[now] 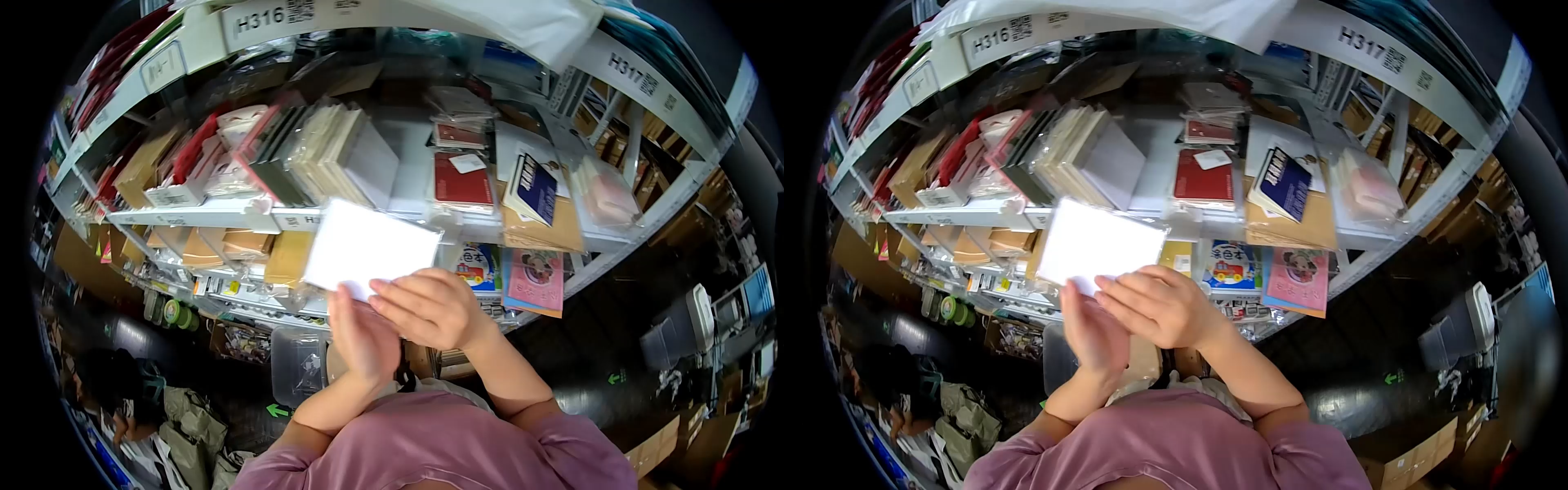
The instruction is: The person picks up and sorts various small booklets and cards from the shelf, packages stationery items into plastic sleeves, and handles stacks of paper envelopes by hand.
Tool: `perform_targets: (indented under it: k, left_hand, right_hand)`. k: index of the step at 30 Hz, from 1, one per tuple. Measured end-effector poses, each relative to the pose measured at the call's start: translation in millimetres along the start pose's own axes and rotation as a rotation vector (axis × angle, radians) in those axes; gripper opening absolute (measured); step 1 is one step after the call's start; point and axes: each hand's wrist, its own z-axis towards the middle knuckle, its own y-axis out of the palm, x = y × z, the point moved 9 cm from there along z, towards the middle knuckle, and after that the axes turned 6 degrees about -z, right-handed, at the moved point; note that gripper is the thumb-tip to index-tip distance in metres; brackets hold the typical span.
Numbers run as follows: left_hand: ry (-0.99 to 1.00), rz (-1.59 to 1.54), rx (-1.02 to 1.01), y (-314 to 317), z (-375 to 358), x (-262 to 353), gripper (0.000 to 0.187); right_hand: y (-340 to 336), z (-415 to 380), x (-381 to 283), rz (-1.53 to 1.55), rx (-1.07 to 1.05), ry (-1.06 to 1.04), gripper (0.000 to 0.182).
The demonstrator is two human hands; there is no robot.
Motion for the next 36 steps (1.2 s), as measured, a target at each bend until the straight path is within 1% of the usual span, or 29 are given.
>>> perform_targets:
  k: [1,2,3,5,6,8,9,11,13,15,17,19,21,22,24,25,26,28,29,31,32,34,35,36]
  left_hand:
    - [-0.007,0.029,-0.009,-2.8,2.6,15.0,0.041]
    - [0.038,-0.015,0.008,-6.9,6.1,30.3,0.042]
    - [0.08,-0.06,0.026,-10.8,8.9,43.7,0.044]
    - [0.132,-0.07,-0.006,-12.2,13.5,67.2,0.047]
    - [0.154,-0.07,0.013,-14.4,15.3,76.2,0.045]
    - [0.144,-0.08,0.019,-22.1,16.7,84.6,0.046]
    - [0.132,-0.09,0.017,-24.4,17.8,86.7,0.047]
    - [0.12,-0.101,0.014,-27.0,19.2,89.7,0.048]
    - [0.077,-0.097,0.042,-32.5,20.3,87.5,0.047]
    - [0.041,-0.097,0.031,-35.1,22.4,85.9,0.046]
    - [0.004,-0.095,0.02,-38.6,24.8,83.4,0.046]
    - [-0.013,-0.008,0.012,-42.4,26.6,81.4,0.045]
    - [-0.024,-0.02,0.016,-39.8,26.6,80.2,0.044]
    - [-0.035,-0.027,0.017,-38.9,26.8,79.5,0.043]
    - [-0.061,-0.04,0.018,-41.3,28.3,76.8,0.043]
    - [-0.09,-0.051,0.015,-42.5,28.6,73.8,0.043]
    - [-0.082,-0.055,0.025,-45.1,29.6,73.8,0.043]
    - [-0.15,-0.046,-0.016,-45.2,30.3,69.0,0.042]
    - [-0.137,-0.048,-0.002,-46.5,30.4,71.7,0.042]
    - [-0.227,-0.016,-0.034,-41.0,28.7,66.3,0.042]
    - [-0.261,-0.025,-0.05,-37.7,27.4,64.9,0.043]
    - [-0.286,0.017,-0.074,-37.2,26.8,62.2,0.044]
    - [-0.319,0.065,-0.105,-35.1,25.9,58.3,0.044]
    - [-0.323,0.118,-0.14,-28.5,24.1,58.7,0.049]
  right_hand:
    - [5.4,5.3,1.8,0.121,0.033,-0.009,0.038]
    - [2.1,14.0,11.6,0.158,0.045,0.008,0.046]
    - [5.1,11.9,28.3,0.187,0.124,0.074,0.044]
    - [6.8,29.8,61.2,0.379,0.237,0.249,0.043]
    - [16.1,35.3,66.3,0.386,0.233,0.25,0.043]
    - [51.2,27.6,99.0,0.261,0.094,0.612,0.052]
    - [57.4,27.1,99.1,0.263,0.09,0.609,0.052]
    - [81.0,22.4,102.3,0.167,-0.113,0.676,0.062]
    - [86.3,23.7,96.4,0.143,-0.138,0.644,0.064]
    - [93.1,21.3,96.0,0.074,-0.185,0.665,0.062]
    - [95.0,22.4,94.2,0.024,-0.179,0.634,0.06]
    - [96.5,23.6,91.8,-0.025,-0.175,0.604,0.058]
    - [92.5,23.3,92.5,-0.11,-0.103,0.629,0.046]
    - [95.8,21.0,92.3,-0.106,-0.109,0.627,0.046]
    - [92.2,16.0,94.3,-0.223,-0.063,0.634,0.034]
    - [91.7,15.4,93.7,-0.216,-0.071,0.63,0.034]
    - [84.8,13.4,96.2,-0.248,-0.046,0.68,0.031]
    - [71.3,7.9,100.5,-0.257,0.014,0.75,0.026]
    - [57.0,10.8,95.1,-0.294,0.129,0.696,0.025]
    - [31.8,8.4,84.9,-0.323,0.26,0.647,0.025]
    - [21.2,9.4,78.2,-0.316,0.253,0.641,0.025]
    - [2.9,26.6,41.7,-0.533,0.193,0.362,0.031]
    - [-1.4,28.0,39.1,-0.532,0.19,0.357,0.031]
    - [2.0,32.6,27.1,-0.39,0.153,0.207,0.031]
